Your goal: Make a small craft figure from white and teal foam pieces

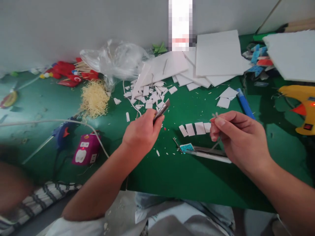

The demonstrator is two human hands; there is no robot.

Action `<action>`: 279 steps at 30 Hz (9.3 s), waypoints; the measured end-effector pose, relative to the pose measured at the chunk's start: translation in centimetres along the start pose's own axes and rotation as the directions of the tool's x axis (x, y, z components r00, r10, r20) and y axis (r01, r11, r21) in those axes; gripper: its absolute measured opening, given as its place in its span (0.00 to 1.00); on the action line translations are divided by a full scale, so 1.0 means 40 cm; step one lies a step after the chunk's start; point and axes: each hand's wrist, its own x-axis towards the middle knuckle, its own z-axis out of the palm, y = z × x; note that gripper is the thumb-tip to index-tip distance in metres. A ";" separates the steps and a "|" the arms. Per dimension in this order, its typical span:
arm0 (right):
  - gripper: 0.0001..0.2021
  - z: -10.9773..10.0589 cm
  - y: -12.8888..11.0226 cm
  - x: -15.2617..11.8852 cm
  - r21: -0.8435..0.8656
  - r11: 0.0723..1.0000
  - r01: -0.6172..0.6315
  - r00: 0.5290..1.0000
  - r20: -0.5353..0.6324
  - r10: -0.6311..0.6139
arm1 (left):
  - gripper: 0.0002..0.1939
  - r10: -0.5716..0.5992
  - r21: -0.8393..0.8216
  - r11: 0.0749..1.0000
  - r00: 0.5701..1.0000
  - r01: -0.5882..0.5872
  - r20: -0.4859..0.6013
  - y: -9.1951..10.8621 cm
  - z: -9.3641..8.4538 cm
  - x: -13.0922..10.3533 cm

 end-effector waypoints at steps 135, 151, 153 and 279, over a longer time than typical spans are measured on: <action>0.17 -0.031 -0.040 0.031 0.272 0.950 -0.156 0.987 0.068 0.142 | 0.09 0.504 -0.162 0.844 0.859 -0.512 -0.090 0.023 -0.017 -0.122; 0.18 -0.027 -0.050 0.017 0.174 0.979 -0.107 0.991 0.100 0.091 | 0.04 0.466 -0.543 0.740 0.885 -0.397 -0.010 0.139 0.079 -0.035; 0.14 -0.028 -0.044 0.028 0.117 0.993 -0.034 0.999 0.003 0.034 | 0.04 0.436 -0.557 0.724 0.896 -0.408 -0.090 0.105 0.082 -0.042; 0.08 -0.072 -0.041 0.039 -0.431 0.902 0.035 0.553 0.760 0.341 | 0.09 0.556 -0.502 0.610 0.782 -0.613 -0.280 0.046 0.113 -0.041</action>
